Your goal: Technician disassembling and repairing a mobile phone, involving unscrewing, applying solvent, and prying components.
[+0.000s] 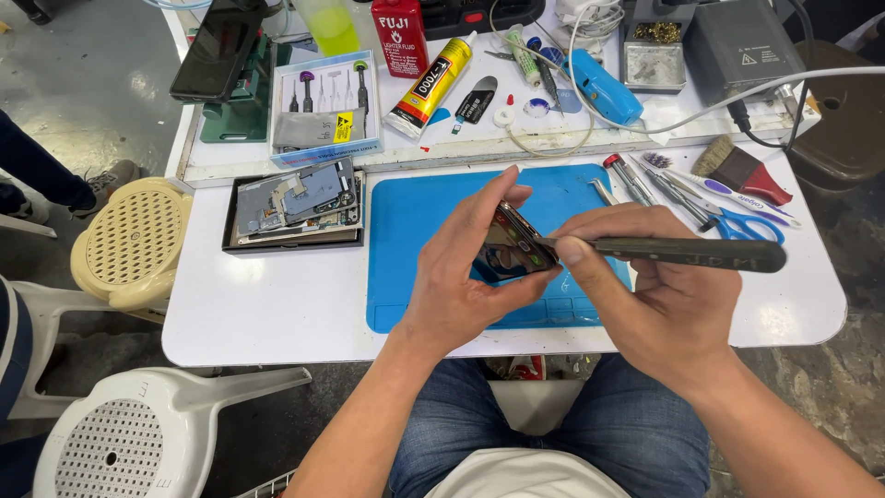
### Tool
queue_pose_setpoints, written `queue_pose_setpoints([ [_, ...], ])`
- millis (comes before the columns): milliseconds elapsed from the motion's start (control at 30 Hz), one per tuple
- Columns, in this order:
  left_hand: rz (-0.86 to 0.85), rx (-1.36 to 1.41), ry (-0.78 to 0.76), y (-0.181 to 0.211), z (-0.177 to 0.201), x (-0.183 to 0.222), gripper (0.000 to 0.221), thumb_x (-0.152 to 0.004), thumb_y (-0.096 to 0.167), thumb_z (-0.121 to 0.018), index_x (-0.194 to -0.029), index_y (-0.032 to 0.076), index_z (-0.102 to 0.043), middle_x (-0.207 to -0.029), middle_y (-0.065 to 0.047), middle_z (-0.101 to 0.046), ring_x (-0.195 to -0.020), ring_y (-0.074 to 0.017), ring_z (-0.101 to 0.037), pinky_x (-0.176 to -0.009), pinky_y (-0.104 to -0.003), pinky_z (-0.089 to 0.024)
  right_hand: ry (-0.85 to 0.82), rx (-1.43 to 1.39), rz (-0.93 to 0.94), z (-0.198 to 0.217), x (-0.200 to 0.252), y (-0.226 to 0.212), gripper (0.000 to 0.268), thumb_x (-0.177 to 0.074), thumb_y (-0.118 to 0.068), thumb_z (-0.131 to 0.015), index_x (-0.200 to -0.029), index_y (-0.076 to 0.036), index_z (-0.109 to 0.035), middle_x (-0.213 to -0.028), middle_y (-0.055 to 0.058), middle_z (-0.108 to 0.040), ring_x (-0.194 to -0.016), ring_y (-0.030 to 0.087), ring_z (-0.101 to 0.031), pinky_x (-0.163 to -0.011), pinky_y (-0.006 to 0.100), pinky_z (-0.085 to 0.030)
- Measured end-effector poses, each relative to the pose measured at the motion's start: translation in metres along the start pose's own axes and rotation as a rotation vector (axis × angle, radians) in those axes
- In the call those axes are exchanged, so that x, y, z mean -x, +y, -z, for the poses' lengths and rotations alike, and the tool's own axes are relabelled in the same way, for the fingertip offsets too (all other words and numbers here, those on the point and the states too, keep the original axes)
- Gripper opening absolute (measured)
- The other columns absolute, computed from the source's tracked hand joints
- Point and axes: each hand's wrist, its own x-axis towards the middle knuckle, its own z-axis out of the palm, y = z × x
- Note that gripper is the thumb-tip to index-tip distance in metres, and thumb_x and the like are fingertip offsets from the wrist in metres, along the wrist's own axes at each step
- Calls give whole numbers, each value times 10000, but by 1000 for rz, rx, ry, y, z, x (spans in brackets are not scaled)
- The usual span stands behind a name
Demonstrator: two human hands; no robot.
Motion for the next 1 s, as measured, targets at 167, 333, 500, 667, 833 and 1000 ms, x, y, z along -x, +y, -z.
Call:
queue_pose_setpoints([
  [167,-8,19,-11,-1,1,1,781,-975,205,-827,-1584,132,-343,-1482,-131,-599,-1388,-261,-637,-1117,-363,-609,-8,169,171,-8,-7,3,75,-962,62,-718,-1009,51,-661,-992,206,-733,-916,296,-762,-873,368,-610],
  [333,-18,23,-12,-4,1,3,782,-988,211,-823,-1596,149,-334,-1507,-125,-583,-1427,-280,-620,-1150,-396,-599,-32,196,228,-11,-14,-2,57,-970,56,-712,-995,59,-661,-993,224,-729,-929,321,-766,-867,386,-624],
  [500,-28,26,-16,-2,2,2,789,-986,203,-829,-1595,148,-329,-1513,-131,-582,-1431,-287,-631,-1158,-399,-605,-61,202,147,-9,-18,-3,71,-991,20,-710,-1004,39,-643,-992,184,-714,-958,288,-743,-890,364,-608],
  [667,-37,13,15,-2,0,2,768,-981,203,-832,-1580,135,-356,-1495,-113,-602,-1410,-286,-649,-1157,-409,-600,-89,259,229,-9,-21,-9,33,-993,28,-706,-992,49,-681,-968,203,-726,-920,312,-753,-825,379,-608],
  [833,-70,45,18,-4,4,-1,756,-949,206,-862,-1539,93,-404,-1482,-118,-601,-1360,-289,-667,-1142,-398,-596,-244,160,228,2,-32,-9,66,-974,11,-671,-1017,56,-690,-986,192,-734,-957,321,-756,-889,393,-632],
  [1000,-58,110,11,-5,3,0,777,-947,171,-865,-1555,95,-388,-1470,-138,-613,-1377,-285,-663,-1119,-374,-613,-240,133,81,0,-31,-11,60,-997,1,-671,-1054,5,-690,-1007,159,-735,-950,264,-755,-865,360,-625],
])
